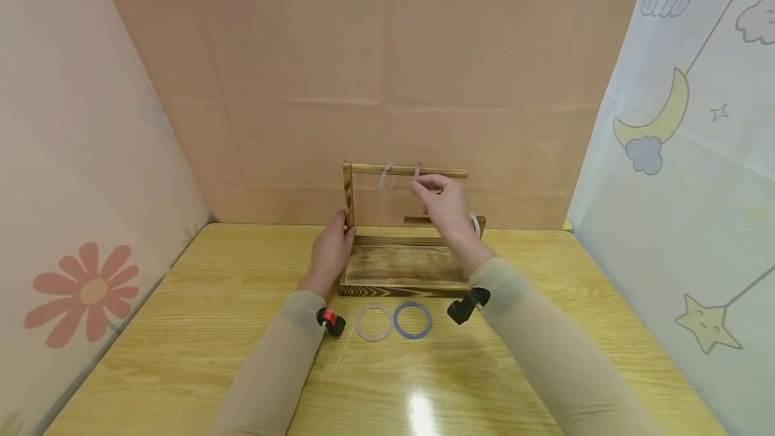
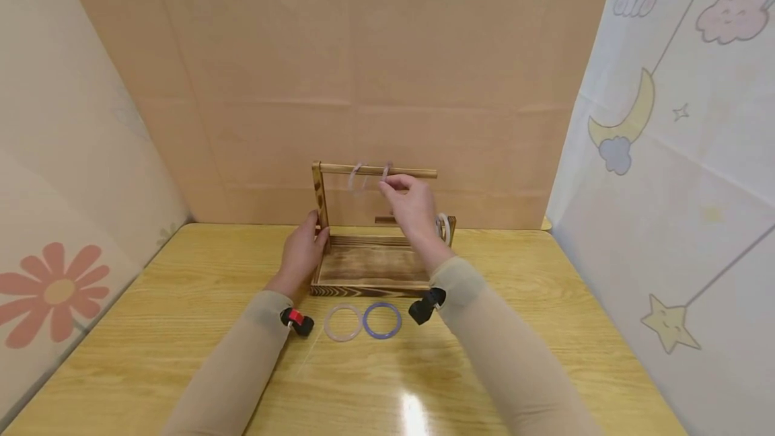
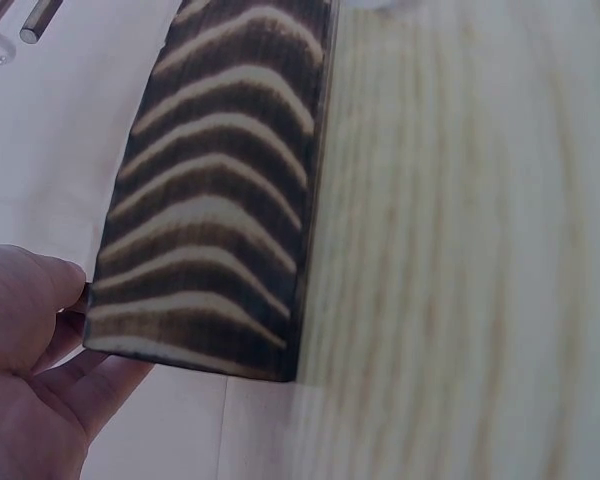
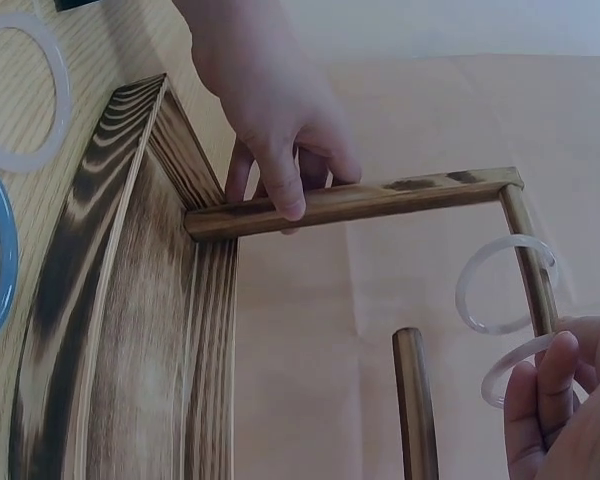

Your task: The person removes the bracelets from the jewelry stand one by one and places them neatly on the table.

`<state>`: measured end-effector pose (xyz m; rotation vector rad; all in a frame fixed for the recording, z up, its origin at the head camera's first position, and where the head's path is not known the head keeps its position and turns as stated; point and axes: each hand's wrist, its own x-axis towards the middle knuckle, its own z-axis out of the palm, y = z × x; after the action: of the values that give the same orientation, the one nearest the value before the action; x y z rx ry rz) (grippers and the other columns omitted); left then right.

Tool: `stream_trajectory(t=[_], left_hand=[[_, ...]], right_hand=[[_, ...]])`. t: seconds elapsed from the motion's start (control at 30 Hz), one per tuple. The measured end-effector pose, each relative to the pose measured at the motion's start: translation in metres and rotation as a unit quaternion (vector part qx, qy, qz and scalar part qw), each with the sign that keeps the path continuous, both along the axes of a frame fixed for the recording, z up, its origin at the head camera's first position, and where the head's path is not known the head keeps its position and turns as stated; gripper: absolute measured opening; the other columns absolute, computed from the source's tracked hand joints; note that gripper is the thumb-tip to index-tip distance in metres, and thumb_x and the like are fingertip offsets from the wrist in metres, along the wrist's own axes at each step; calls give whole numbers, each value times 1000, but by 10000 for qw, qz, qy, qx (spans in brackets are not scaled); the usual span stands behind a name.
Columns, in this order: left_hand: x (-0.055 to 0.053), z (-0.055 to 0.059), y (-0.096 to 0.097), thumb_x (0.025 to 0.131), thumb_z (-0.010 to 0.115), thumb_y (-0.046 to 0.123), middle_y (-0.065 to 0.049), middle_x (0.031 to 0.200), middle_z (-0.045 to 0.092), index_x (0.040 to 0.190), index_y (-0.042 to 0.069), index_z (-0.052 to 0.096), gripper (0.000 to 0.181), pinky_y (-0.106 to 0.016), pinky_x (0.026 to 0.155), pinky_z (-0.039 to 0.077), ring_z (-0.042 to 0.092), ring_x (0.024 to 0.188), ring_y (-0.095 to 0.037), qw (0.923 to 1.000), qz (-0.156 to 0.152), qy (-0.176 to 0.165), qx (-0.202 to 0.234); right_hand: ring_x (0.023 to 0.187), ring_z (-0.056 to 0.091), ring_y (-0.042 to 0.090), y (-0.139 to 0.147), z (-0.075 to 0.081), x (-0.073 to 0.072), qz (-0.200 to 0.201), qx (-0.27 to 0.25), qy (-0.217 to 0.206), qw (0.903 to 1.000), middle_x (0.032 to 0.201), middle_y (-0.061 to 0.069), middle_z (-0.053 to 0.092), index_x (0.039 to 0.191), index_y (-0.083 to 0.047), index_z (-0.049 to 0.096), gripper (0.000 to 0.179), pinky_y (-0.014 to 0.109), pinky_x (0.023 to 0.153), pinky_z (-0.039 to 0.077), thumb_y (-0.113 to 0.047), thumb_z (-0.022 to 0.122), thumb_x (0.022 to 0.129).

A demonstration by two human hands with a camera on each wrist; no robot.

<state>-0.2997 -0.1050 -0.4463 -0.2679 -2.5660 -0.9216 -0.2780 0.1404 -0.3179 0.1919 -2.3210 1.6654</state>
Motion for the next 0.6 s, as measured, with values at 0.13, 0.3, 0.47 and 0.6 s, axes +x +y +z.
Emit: stream_trajectory(t=[0.13,0.3,0.47,0.6], left_hand=[[0,0,0,115,64,16,-22,127,73,147,-2,56,38,-55,86,63,76,104,-39,10000,-14,-19,42],[-2,1,0,115,64,16,-22,126,73,147,-2,56,38,-55,87,63,76,104,-39,10000,-32,-11,41],[-2,1,1,115,63,18,-22,126,73,147,-3,56,39,-56,86,63,76,104,-39,10000,-28,-9,15],[-3,1,2,116,62,19,-22,126,73,148,-3,55,40,-55,86,63,76,104,-39,10000,-14,-32,-26]], right_hand=[[71,67,16,8,2,3,-57,52,-2,10000,116,6,73,124,-11,83,25,31,64,56,-29,78,107],[75,68,23,18,3,4,-123,28,23,9999,117,6,73,124,-10,82,25,26,63,52,-29,77,108],[76,69,28,30,2,4,-176,-8,64,9998,117,7,72,126,-7,81,29,26,63,54,-30,77,108],[79,71,32,39,2,4,-275,94,68,9996,119,6,71,128,-6,80,33,27,64,56,-32,76,108]])
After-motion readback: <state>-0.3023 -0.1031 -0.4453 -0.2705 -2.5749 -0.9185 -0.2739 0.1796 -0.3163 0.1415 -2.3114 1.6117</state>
